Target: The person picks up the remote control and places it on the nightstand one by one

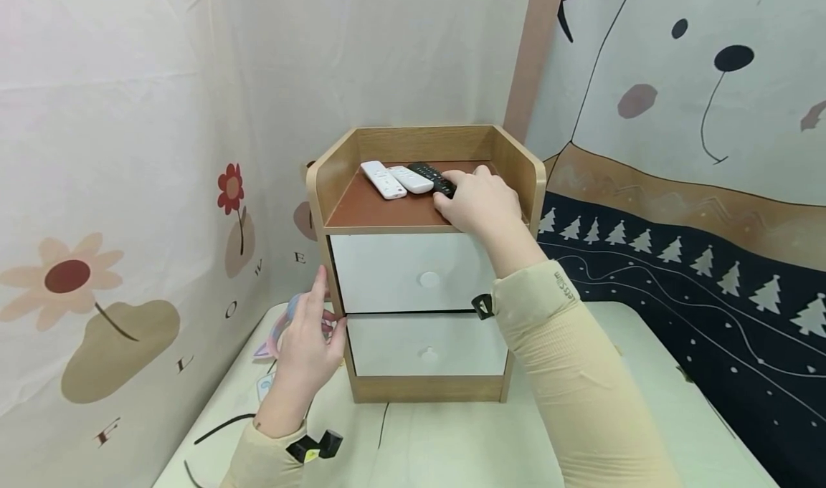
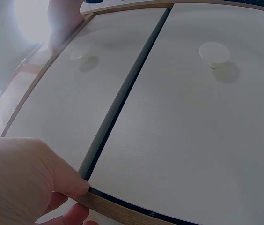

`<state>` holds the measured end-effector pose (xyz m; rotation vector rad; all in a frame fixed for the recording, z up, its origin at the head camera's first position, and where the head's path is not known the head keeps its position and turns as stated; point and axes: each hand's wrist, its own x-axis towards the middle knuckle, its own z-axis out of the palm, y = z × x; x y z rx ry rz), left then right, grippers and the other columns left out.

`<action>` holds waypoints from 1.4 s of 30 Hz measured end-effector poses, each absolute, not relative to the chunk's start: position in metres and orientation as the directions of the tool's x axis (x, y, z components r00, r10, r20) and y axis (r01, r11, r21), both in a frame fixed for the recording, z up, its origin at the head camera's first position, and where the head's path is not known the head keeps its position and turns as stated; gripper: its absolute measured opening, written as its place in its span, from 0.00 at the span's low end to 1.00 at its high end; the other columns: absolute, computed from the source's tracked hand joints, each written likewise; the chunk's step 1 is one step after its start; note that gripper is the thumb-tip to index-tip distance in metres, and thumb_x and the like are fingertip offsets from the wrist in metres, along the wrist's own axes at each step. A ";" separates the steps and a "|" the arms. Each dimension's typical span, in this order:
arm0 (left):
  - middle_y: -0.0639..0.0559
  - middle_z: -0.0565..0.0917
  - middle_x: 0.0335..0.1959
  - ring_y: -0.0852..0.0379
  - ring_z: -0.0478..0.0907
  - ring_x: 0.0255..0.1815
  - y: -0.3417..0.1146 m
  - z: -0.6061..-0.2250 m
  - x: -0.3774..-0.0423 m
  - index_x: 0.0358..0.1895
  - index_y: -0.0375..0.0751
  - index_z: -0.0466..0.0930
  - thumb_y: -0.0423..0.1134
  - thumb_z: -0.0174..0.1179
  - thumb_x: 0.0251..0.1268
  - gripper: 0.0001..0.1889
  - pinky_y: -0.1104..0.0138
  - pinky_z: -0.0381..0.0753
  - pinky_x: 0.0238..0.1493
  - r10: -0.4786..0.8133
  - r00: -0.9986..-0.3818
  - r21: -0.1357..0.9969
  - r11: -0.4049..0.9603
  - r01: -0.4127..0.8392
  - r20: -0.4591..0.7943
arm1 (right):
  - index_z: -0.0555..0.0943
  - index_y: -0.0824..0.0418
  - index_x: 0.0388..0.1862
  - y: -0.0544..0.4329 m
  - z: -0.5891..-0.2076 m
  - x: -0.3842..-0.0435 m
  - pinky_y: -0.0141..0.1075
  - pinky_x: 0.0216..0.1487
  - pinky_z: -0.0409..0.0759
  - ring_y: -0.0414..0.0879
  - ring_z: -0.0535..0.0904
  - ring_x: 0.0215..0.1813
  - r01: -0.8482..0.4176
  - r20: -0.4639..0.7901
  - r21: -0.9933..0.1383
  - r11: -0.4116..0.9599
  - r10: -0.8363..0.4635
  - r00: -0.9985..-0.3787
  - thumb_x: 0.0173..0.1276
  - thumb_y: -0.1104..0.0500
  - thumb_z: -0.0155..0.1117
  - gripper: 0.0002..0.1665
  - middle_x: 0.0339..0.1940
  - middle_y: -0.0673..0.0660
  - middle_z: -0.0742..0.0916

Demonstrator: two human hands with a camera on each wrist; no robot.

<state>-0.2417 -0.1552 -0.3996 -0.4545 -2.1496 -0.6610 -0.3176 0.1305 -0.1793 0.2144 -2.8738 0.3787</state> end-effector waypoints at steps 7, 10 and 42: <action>0.31 0.80 0.58 0.47 0.86 0.40 -0.158 -0.400 -0.241 0.91 0.41 0.50 0.26 0.70 0.68 0.52 0.60 0.86 0.32 0.101 -0.579 0.280 0.799 0.531 0.809 | 0.69 0.43 0.87 0.129 -0.182 -0.310 0.65 0.76 0.74 0.67 0.73 0.78 -0.183 0.305 -0.302 0.936 -0.088 -0.948 0.83 0.36 0.55 0.38 0.79 0.69 0.73; 0.31 0.80 0.57 0.47 0.85 0.40 -0.160 -0.400 -0.241 0.91 0.40 0.50 0.25 0.70 0.67 0.52 0.61 0.85 0.31 0.099 -0.570 0.275 0.800 0.533 0.816 | 0.69 0.44 0.88 0.128 -0.184 -0.305 0.64 0.76 0.75 0.65 0.74 0.77 -0.206 0.344 -0.335 0.919 -0.084 -0.935 0.83 0.37 0.56 0.38 0.79 0.68 0.72; 0.31 0.80 0.56 0.48 0.87 0.39 -0.162 -0.402 -0.244 0.90 0.39 0.52 0.24 0.69 0.66 0.51 0.60 0.88 0.33 0.097 -0.531 0.265 0.783 0.563 0.842 | 0.83 0.70 0.68 0.212 -0.353 -0.243 0.22 0.76 0.70 0.40 0.75 0.75 -0.675 0.970 -0.219 0.704 0.083 -0.228 0.71 0.49 0.66 0.34 0.65 0.75 0.83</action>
